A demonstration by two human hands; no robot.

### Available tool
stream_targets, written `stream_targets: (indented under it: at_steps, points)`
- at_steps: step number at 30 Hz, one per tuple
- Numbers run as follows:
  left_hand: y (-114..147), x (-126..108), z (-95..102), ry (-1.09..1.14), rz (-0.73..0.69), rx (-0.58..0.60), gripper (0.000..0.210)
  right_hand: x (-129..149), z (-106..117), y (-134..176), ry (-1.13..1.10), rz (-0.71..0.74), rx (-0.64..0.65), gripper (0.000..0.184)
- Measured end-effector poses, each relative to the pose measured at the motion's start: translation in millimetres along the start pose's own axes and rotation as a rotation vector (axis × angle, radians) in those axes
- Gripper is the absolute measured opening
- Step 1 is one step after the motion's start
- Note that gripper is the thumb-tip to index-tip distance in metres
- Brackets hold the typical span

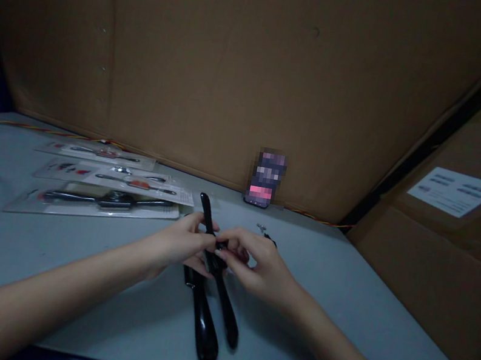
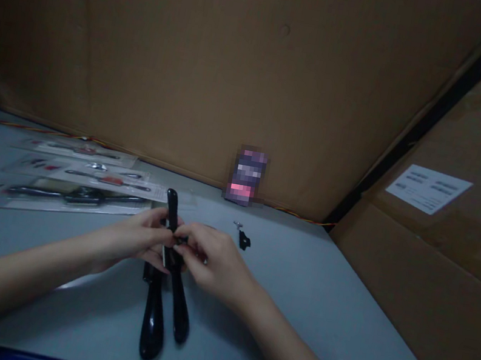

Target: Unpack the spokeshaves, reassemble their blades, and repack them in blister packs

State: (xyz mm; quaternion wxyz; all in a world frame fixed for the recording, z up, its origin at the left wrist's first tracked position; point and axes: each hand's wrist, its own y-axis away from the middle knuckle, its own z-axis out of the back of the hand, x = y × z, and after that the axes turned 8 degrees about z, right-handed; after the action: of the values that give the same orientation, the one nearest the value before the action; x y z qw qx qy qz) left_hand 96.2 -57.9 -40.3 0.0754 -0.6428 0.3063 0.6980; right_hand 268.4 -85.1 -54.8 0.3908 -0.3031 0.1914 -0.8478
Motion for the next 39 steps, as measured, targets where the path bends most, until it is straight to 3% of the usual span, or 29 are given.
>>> stream_targets:
  at_steps: [7,15,19,26,33,39]
  points:
    - [-2,-2,1.0,0.026,0.016,0.026,0.034,-8,-1,0,-0.131,-0.07,-0.067,0.016]
    - [-2,-1,1.3,0.057,0.015,0.027,0.035,-8,1,2,0.065,0.046,-0.043,0.027]
    - [-2,-3,3.1,0.078,0.027,0.0,0.039,-6,6,2,0.087,0.09,-0.003,0.024]
    - [-1,-3,0.5,0.038,0.041,0.012,0.037,-7,0,2,0.223,0.065,-0.05,0.015]
    - [0,-3,1.2,0.055,0.014,-0.004,0.037,4,-7,-1,-0.029,-0.037,-0.144,0.006]
    - [-1,-5,4.2,0.104,0.046,-0.005,0.04,0,-3,-2,-0.089,-0.124,-0.174,0.014]
